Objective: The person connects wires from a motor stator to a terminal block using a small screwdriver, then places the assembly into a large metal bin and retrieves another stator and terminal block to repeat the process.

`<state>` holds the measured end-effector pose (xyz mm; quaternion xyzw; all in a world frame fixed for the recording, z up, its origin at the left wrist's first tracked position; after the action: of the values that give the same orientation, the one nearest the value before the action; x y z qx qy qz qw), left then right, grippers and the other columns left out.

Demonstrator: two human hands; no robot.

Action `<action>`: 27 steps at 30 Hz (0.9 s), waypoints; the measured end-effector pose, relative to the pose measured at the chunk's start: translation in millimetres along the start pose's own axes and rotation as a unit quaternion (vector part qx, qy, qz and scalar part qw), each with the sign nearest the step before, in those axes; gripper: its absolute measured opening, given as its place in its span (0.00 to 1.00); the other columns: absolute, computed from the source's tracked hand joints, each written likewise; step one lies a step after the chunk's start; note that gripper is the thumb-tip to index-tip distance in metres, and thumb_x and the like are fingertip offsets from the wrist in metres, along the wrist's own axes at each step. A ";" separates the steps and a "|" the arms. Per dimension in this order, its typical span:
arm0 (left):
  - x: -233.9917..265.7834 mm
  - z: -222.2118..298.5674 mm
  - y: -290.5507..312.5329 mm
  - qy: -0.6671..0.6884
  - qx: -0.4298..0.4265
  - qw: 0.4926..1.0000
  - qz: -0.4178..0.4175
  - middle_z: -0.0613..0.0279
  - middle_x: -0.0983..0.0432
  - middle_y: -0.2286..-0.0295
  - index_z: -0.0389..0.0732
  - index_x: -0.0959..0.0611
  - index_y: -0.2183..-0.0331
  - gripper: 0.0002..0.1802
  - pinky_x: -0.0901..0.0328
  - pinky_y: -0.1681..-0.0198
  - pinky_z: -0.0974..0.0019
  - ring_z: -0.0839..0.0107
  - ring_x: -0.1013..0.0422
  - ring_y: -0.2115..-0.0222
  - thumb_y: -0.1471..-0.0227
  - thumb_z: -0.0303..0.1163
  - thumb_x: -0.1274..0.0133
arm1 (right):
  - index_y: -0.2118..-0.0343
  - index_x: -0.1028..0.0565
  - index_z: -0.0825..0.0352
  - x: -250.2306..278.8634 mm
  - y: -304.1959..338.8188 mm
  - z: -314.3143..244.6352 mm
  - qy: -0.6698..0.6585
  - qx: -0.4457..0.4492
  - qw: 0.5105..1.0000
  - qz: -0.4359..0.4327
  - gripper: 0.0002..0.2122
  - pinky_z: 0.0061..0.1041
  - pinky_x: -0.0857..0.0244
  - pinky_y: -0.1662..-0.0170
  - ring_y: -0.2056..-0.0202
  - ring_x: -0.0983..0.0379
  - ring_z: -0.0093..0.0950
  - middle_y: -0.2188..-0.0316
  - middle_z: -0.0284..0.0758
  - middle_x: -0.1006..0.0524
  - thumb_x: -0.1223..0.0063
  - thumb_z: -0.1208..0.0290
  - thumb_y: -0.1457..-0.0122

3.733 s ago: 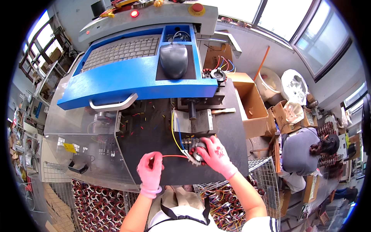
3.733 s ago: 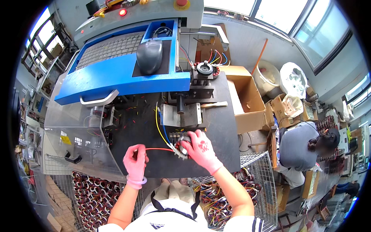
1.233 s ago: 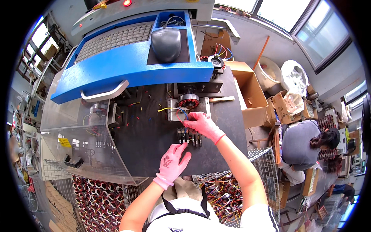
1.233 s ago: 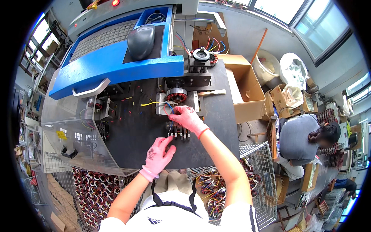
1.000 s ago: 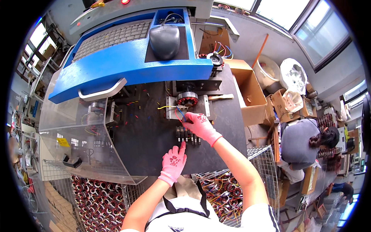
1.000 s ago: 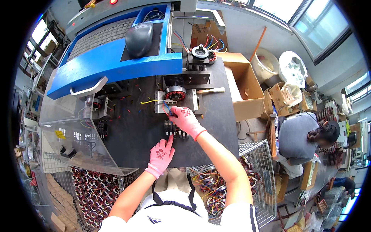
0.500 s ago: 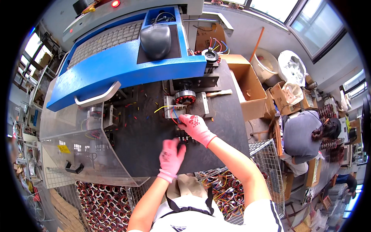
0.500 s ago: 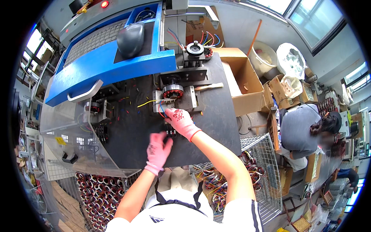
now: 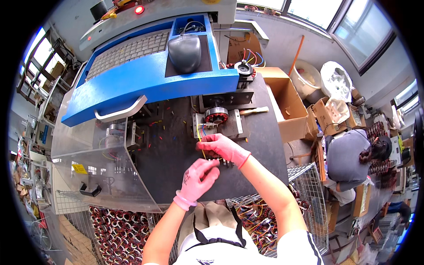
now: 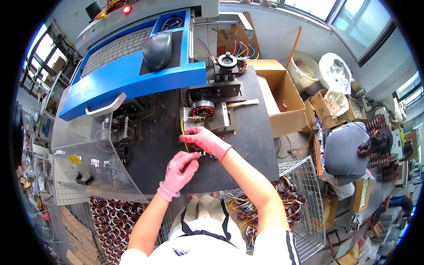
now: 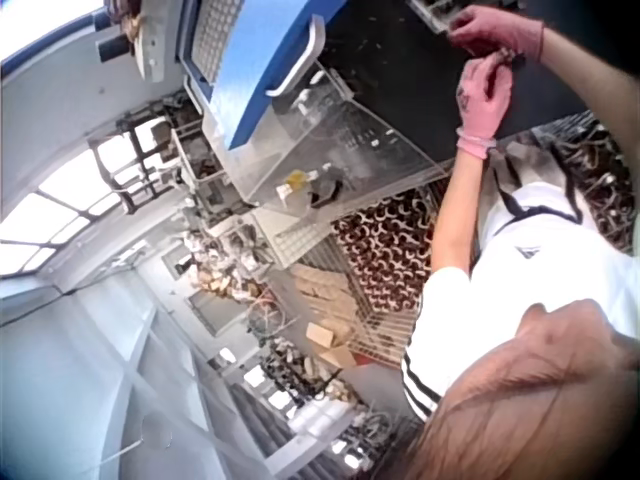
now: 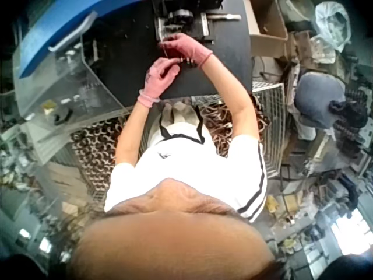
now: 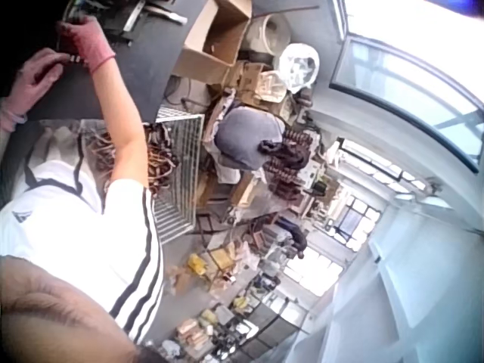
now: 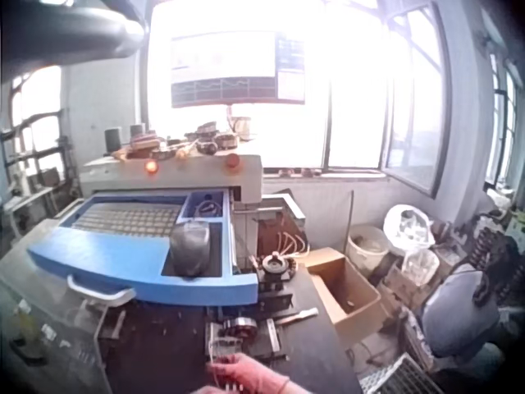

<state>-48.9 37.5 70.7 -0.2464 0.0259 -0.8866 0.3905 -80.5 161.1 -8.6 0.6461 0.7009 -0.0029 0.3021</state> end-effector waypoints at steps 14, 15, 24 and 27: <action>-64.9 -88.6 56.5 -0.476 0.052 0.869 -0.126 0.62 0.33 0.61 0.45 0.36 0.43 0.34 0.35 0.65 0.60 0.66 0.32 0.64 0.51 0.40 0.48 | 0.69 0.33 0.69 22.8 22.2 -4.6 0.450 0.169 0.859 0.175 0.08 0.37 0.35 0.68 0.71 0.28 0.46 0.77 0.45 0.25 0.48 0.70 0.45; -65.0 -88.6 56.2 -0.479 0.051 0.867 -0.129 0.62 0.33 0.61 0.45 0.36 0.43 0.34 0.35 0.65 0.60 0.66 0.32 0.64 0.51 0.40 0.48 | 0.69 0.33 0.69 22.2 21.9 -4.5 0.457 0.177 0.854 0.178 0.08 0.38 0.35 0.68 0.70 0.28 0.46 0.77 0.45 0.25 0.48 0.70 0.45; -65.4 -89.8 55.1 -0.486 0.057 0.861 -0.141 0.62 0.33 0.62 0.45 0.35 0.43 0.32 0.36 0.65 0.60 0.66 0.33 0.64 0.50 0.39 0.50 | 0.70 0.33 0.68 15.9 21.3 -5.2 0.470 0.163 0.847 0.185 0.09 0.39 0.36 0.67 0.69 0.28 0.46 0.76 0.45 0.25 0.47 0.70 0.45; -61.4 -89.2 56.3 -0.473 0.048 0.870 -0.127 0.63 0.32 0.62 0.46 0.35 0.43 0.32 0.36 0.65 0.60 0.67 0.32 0.64 0.50 0.39 0.50 | 0.70 0.33 0.68 10.5 25.8 -8.7 0.482 0.163 0.839 0.191 0.09 0.39 0.36 0.67 0.69 0.27 0.46 0.76 0.45 0.25 0.47 0.70 0.45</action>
<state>-16.2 28.7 -46.5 -0.6185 -0.2362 -0.7059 0.2519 -60.5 178.3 4.0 0.7266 0.6102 0.2528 -0.1891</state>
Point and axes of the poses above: each hand's wrist, its own y-axis away from the middle knuckle, its own x-axis out of the back of the hand, z = x × y, the point moved 7 cm from there along -y, towards the middle knuckle
